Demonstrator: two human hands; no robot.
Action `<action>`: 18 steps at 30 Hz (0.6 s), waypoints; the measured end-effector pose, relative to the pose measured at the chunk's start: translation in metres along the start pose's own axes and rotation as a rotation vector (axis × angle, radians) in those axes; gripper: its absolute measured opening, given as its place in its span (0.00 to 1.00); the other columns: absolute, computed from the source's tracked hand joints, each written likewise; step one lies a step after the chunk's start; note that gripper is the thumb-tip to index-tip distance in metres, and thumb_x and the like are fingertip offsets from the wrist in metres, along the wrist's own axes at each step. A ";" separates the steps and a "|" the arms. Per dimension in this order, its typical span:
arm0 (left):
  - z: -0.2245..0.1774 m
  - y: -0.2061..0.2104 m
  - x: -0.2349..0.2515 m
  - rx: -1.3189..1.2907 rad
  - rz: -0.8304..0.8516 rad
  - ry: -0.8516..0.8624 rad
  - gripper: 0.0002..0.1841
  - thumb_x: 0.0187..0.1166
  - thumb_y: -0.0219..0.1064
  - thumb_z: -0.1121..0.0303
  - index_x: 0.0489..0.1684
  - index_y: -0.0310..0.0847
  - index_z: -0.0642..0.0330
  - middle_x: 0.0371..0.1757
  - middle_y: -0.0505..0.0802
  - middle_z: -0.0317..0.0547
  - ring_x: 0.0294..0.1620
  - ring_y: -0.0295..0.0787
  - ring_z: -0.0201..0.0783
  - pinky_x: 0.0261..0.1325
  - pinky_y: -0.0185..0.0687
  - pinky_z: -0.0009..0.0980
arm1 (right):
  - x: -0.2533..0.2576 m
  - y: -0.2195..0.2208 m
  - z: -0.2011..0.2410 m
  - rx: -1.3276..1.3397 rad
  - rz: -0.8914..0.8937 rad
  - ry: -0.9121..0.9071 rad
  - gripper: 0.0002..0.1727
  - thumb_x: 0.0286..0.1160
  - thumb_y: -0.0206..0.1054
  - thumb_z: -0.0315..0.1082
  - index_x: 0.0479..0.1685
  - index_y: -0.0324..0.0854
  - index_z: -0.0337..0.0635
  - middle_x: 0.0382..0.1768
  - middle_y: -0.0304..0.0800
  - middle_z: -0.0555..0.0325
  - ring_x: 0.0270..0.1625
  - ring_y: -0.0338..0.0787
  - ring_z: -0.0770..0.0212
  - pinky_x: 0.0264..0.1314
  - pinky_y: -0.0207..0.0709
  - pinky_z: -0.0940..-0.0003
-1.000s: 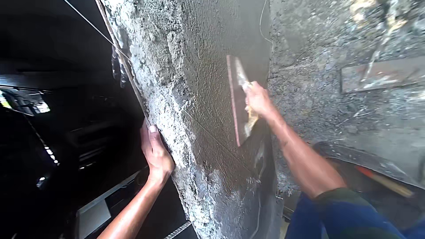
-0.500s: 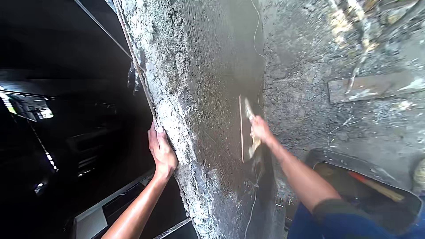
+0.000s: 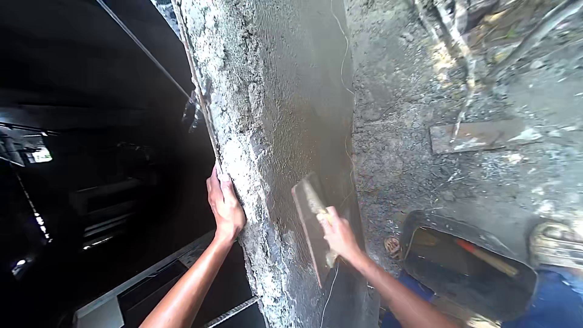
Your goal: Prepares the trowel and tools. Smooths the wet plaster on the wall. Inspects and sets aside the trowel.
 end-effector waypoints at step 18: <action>-0.001 0.002 0.003 -0.009 -0.005 0.012 0.32 0.91 0.34 0.51 0.89 0.63 0.55 0.78 0.79 0.54 0.80 0.73 0.43 0.84 0.65 0.44 | 0.017 -0.013 0.080 0.012 -0.048 -0.217 0.27 0.89 0.53 0.57 0.66 0.77 0.43 0.25 0.86 0.56 0.27 0.89 0.55 0.34 0.86 0.51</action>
Point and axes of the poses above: each hand's wrist, its own x-axis towards the middle knuckle, its own y-axis out of the palm, z = x × y, the point moved 1 cm from there along x, towards the middle knuckle
